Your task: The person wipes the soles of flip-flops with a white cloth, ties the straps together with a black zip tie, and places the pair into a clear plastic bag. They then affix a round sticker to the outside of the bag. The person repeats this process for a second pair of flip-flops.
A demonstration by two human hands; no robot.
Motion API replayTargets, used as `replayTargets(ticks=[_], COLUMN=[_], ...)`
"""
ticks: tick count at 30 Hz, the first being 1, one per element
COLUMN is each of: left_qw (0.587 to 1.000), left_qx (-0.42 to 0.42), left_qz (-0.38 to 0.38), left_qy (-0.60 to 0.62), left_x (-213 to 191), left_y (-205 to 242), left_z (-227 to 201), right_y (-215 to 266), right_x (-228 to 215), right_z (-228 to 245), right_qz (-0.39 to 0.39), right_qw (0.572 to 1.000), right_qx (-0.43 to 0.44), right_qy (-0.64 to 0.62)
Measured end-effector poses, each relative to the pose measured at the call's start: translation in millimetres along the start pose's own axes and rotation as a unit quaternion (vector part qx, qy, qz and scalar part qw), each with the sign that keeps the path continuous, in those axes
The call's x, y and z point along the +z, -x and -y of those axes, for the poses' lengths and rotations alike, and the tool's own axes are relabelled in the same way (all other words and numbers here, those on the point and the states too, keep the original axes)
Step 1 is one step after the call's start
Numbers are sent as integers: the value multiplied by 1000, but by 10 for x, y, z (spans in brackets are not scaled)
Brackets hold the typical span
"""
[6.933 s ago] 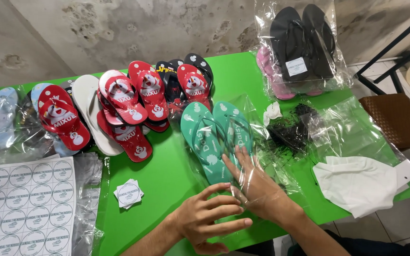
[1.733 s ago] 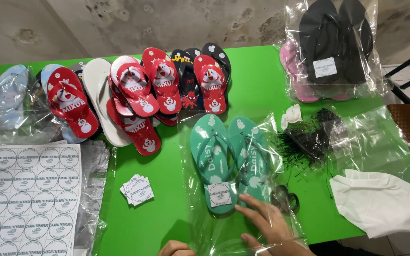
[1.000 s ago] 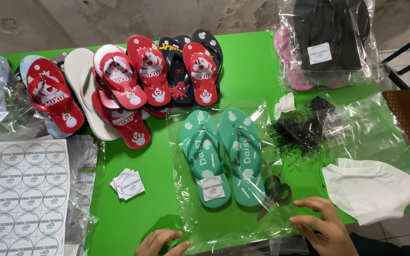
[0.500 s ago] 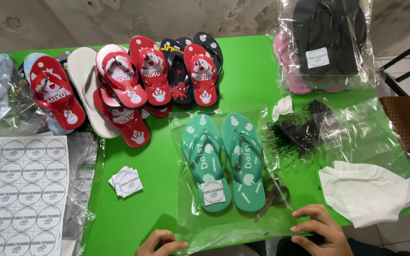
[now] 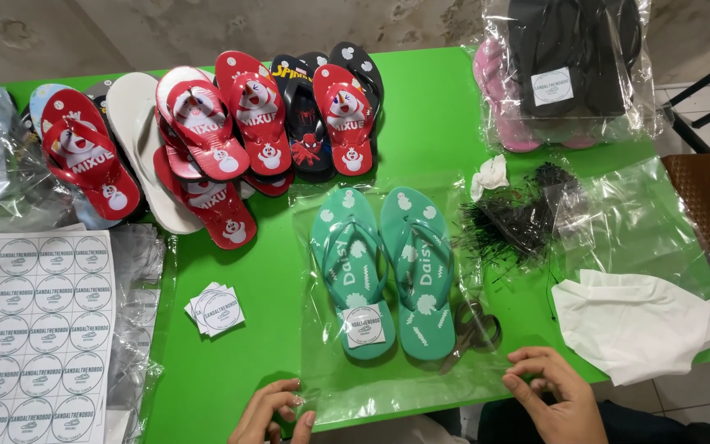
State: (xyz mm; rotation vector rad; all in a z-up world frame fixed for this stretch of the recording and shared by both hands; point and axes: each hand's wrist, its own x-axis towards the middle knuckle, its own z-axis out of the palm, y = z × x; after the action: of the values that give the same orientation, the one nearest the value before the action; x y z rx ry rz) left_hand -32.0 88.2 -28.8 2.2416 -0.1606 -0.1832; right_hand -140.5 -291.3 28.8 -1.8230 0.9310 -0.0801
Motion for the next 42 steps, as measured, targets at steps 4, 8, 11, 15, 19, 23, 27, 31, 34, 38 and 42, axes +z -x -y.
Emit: replayTargets(ticks=[4,8,11,15,19,23,27,31,34,38,42], left_qw=[998,997,995,986,971,926,933,944,972,970,984], left_qx=[-60,-10,-50,-123,-185,-256,-215,-218,-178,-223,-145], left_qz=[7,-13,12,39,55,7,-25,-32,13,-8,-5], left_qy=[-7,73,85,106,138,278,288,247,155,94,105], left_x=[10,24,34,36,73,80,74,-32,-183,-259,-169], left_y=[73,42,46,71,60,10,11,-15,-135,-358,-597], left_z=[-1,9,95,129,232,199,199,133,105,-416,-484], right_y=[-12,-35,-27,-7,3,-45,-75,-98,-112,-191,-364], right_x=[14,32,26,53,86,85,76,28,-1,62,140], right_z=[-63,-84,-65,18,106,19,-165,-123,85,200,233], right_qz=[9,21,9,-10,-26,-47,-46,-20,9,11,29], right_qw=[1000,998,997,994,988,985,985,990,987,995,999], right_qx=[15,26,42,78,130,127,96,103,153,103,34], right_qy=[-6,-59,-58,-79,-81,-105,-137,-97,-44,-14,-4])
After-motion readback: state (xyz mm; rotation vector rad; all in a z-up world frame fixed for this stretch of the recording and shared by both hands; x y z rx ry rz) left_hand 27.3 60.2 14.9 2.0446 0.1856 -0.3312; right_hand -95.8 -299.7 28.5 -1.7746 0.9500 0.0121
